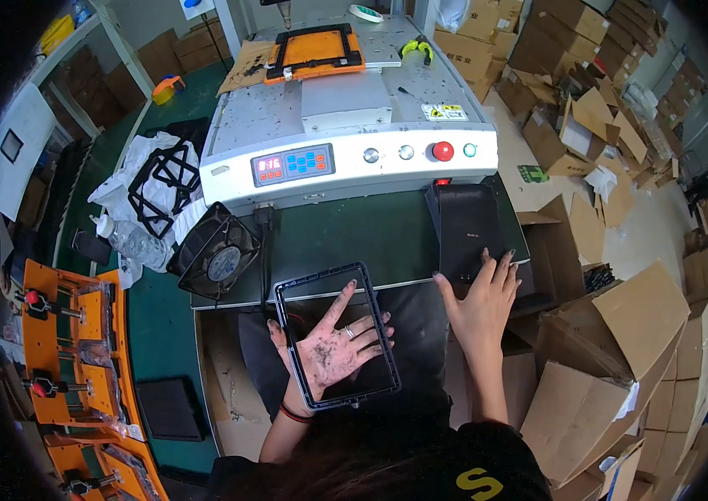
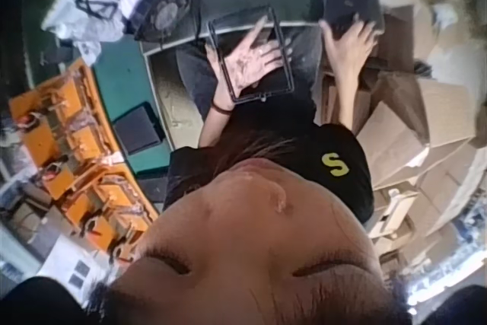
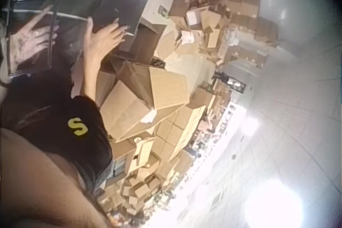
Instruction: The person assembles black electronic devices by placing them into a heat press machine and then securing them in orange clamping fixtures. The person repeatedly picks up devices, operates the press, and arranges the finished units on the workbench.
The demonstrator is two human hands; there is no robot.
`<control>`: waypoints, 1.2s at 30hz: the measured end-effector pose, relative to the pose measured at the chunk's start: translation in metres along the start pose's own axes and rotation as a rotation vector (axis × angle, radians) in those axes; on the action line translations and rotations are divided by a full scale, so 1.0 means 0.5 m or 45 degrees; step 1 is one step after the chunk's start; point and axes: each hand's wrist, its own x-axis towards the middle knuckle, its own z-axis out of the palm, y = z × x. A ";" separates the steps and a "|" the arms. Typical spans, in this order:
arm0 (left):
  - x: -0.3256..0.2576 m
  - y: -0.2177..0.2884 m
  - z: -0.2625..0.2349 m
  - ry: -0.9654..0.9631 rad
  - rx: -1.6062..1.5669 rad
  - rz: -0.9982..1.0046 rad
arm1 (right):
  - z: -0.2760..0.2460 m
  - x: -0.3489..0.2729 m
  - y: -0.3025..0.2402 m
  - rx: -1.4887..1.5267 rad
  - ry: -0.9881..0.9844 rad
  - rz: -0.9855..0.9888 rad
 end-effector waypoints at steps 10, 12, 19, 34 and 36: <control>-0.003 0.029 0.021 0.070 0.210 0.100 | -0.083 0.037 0.032 -0.051 -0.064 -0.314; 0.004 0.031 0.024 0.107 0.292 0.175 | -0.122 0.041 0.029 -0.037 -0.210 -0.287; 0.026 0.024 0.013 0.150 0.414 0.439 | -0.184 -0.015 -0.009 1.385 -0.739 -0.254; 0.031 0.003 0.023 0.223 0.605 0.551 | -0.095 -0.136 -0.160 0.639 -0.138 -0.852; 0.032 0.002 0.023 0.210 0.604 0.558 | -0.096 -0.137 -0.162 0.604 -0.125 -0.864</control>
